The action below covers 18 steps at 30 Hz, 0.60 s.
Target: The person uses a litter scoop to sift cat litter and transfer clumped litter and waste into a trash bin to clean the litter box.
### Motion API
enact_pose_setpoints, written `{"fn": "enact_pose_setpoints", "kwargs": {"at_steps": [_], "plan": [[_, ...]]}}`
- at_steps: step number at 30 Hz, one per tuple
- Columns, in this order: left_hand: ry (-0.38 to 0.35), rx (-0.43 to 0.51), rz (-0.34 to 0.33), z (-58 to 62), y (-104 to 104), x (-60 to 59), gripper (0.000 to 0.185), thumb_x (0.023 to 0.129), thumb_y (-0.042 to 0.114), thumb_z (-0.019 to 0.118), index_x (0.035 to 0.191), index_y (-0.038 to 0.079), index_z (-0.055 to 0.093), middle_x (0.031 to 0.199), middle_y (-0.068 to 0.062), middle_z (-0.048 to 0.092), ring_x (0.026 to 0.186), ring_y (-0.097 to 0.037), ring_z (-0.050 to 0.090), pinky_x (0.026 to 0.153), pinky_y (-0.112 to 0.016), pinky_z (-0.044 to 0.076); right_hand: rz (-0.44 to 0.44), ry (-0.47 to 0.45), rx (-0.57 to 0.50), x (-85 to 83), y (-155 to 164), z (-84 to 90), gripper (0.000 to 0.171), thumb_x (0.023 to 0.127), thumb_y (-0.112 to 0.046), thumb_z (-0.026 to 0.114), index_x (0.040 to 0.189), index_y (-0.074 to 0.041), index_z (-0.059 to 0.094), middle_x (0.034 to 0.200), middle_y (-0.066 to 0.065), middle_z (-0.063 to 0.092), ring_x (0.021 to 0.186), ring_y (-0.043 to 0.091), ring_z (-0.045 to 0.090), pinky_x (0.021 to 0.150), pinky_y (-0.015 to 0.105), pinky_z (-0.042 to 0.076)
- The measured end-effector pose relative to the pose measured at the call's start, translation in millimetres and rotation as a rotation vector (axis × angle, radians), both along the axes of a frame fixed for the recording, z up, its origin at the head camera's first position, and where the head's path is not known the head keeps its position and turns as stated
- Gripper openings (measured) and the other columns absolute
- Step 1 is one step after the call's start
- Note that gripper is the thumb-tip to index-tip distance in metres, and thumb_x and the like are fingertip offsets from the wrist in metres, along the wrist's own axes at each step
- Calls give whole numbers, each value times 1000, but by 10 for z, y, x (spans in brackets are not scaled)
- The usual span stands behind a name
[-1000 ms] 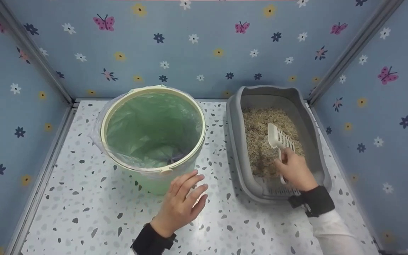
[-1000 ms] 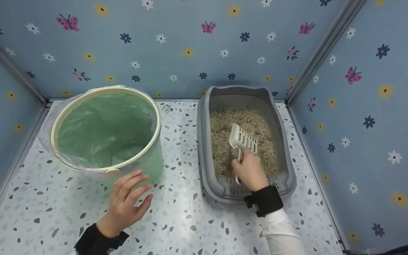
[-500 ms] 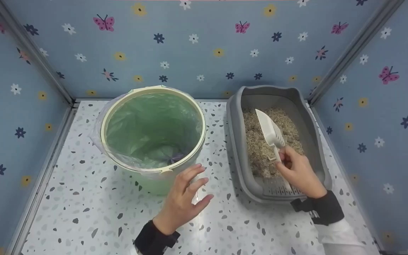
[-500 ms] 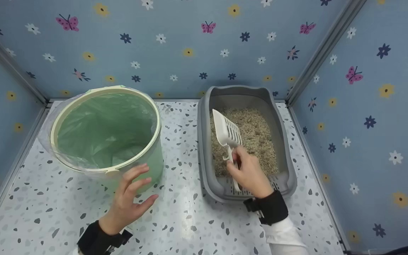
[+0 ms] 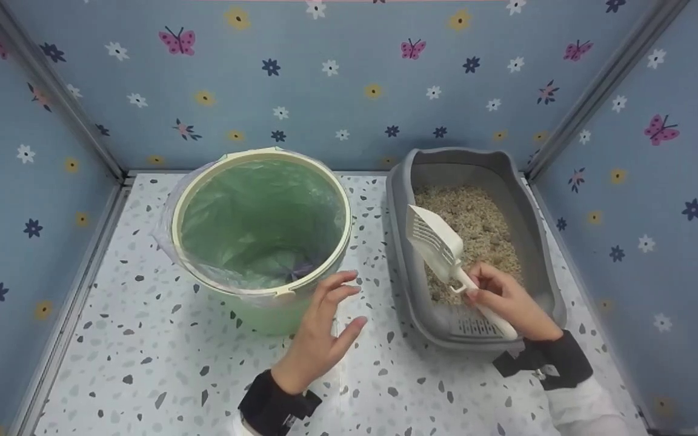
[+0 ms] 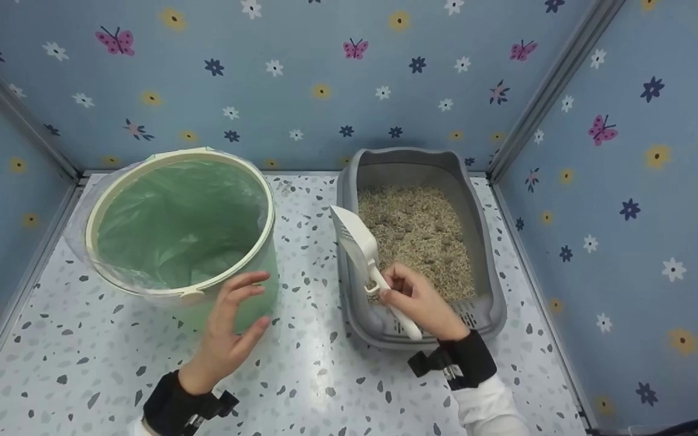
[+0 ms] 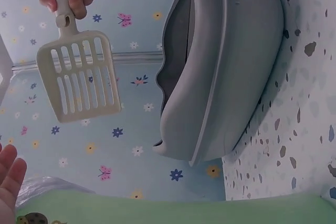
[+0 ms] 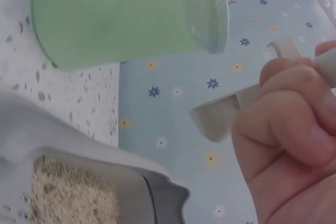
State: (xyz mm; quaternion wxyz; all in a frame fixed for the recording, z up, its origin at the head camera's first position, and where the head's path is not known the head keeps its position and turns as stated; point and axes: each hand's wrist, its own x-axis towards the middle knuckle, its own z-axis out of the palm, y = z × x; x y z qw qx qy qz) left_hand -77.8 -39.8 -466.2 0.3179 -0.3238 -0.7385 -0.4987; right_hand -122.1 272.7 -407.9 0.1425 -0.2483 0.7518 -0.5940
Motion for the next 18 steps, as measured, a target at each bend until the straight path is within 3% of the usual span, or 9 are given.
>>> {"fn": "enact_pose_setpoints", "kwargs": {"at_steps": [5, 11, 18], "plan": [[-108, 38, -33, -1, 99, -22, 36, 93, 17, 58, 124, 2, 48, 133, -13, 46, 122, -26, 47, 99, -31, 42, 113, -138, -166, 5, -28, 28, 6, 90, 8, 39, 92, 4, 43, 81, -1, 59, 61, 5, 54, 49, 19, 46], [-277, 132, -74, -25, 200, -58, 41, 88, 6, 62, 127, 8, 47, 134, -9, 47, 121, -21, 47, 92, -35, 47, 226, -357, -329, 35, -69, 33, 21, 90, 6, 32, 95, -8, 47, 84, -1, 62, 65, 5, 54, 54, 16, 46], [-398, 124, -56, -91, 229, -75, 52, 90, 11, 61, 137, 6, 39, 145, -8, 37, 127, -22, 42, 95, -38, 46, 395, -465, -444, 87, -136, -42, 34, 87, 8, 24, 101, -10, 49, 83, -1, 61, 65, 6, 51, 52, 15, 41]]}}
